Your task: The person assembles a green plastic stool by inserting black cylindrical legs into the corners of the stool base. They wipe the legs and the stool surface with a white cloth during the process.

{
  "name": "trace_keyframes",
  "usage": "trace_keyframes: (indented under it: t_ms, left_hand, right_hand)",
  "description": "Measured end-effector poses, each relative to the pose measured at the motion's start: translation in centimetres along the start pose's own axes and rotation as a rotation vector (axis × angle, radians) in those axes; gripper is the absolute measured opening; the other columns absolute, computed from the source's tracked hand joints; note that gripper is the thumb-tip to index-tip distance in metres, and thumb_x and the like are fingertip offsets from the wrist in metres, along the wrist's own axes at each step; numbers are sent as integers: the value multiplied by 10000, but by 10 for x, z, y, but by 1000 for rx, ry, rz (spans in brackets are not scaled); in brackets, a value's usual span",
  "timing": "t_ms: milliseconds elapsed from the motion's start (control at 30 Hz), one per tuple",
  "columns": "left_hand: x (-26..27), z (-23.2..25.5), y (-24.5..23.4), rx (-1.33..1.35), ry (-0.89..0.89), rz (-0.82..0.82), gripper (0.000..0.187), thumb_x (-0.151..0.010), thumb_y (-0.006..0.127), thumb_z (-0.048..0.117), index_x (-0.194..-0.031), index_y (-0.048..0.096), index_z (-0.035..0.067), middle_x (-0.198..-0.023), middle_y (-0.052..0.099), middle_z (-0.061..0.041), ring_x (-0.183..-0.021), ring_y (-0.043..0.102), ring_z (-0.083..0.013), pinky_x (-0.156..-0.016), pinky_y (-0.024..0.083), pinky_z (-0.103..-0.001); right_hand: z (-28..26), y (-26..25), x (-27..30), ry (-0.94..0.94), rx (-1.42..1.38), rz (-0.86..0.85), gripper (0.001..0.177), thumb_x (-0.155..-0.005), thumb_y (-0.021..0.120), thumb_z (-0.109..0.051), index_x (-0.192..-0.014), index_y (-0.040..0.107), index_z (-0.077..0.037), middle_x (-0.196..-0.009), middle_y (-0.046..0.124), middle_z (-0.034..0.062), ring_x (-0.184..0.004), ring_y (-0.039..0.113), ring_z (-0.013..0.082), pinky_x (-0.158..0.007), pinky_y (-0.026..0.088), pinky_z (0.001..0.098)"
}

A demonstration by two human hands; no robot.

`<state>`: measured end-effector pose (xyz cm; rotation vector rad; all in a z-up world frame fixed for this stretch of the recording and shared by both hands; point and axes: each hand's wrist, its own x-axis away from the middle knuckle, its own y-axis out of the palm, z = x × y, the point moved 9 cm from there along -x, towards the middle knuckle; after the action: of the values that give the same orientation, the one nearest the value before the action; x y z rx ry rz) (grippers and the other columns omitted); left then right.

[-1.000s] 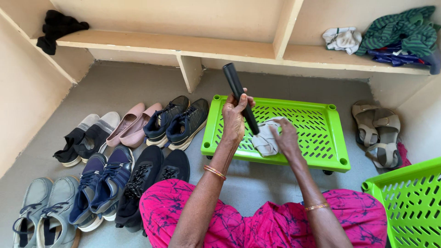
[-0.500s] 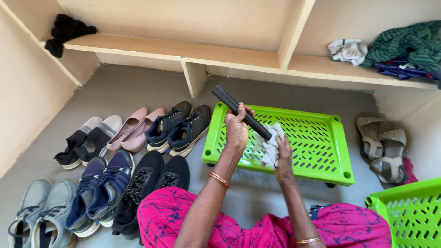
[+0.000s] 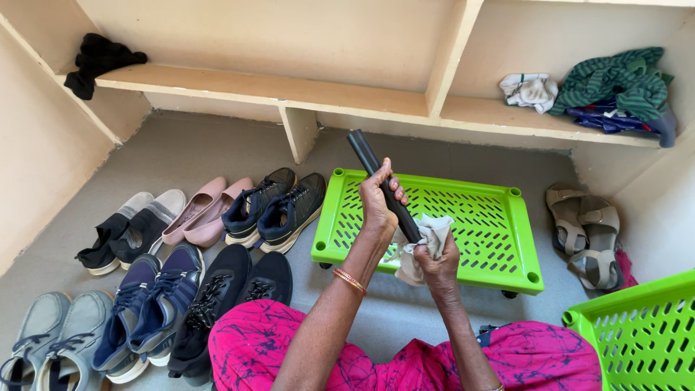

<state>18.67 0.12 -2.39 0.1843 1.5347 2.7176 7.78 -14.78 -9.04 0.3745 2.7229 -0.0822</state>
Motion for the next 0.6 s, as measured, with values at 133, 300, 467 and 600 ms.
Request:
trace_keyframes:
  t_ms: [133,300,467,600]
  left_hand:
    - [5,1,17,29,-39,-44,347,-923,705,382,-761,521,136,-579,425,22,-458,435,-133,-454,389,-299]
    - [13,32,12,-146,74,58,388,-873,747,351,-689,489,128,-490,434,-16,-376,427,-158,-407,386,-317]
    - [26,21,22,-196,34,31,424,-860,755,324,-634,466,112,-450,402,-17,-333,399,-161,-361,352,-330]
    - [36,19,48,-247,-75,-254,404,-901,730,301,-657,461,123,-462,377,17,-332,368,-125,-356,352,-305]
  right_hand:
    - [19,-12,-6,109,-286,-53,455,-891,640,-135,-1316,581,17,-1105,670,84,-953,655,152,-855,581,309]
    - [-1,-40,-16,188,-174,88,423,-882,622,-217,-1251,594,-14,-1107,712,125,-901,722,214,-810,645,385]
    - [-59,26,-18,-225,511,-155,526,-841,769,-297,-1227,569,-1,-1071,690,158,-939,711,235,-816,606,381]
    - [-35,41,-18,189,249,-292,425,-767,786,-205,-1125,661,-14,-964,765,122,-830,756,178,-759,632,321]
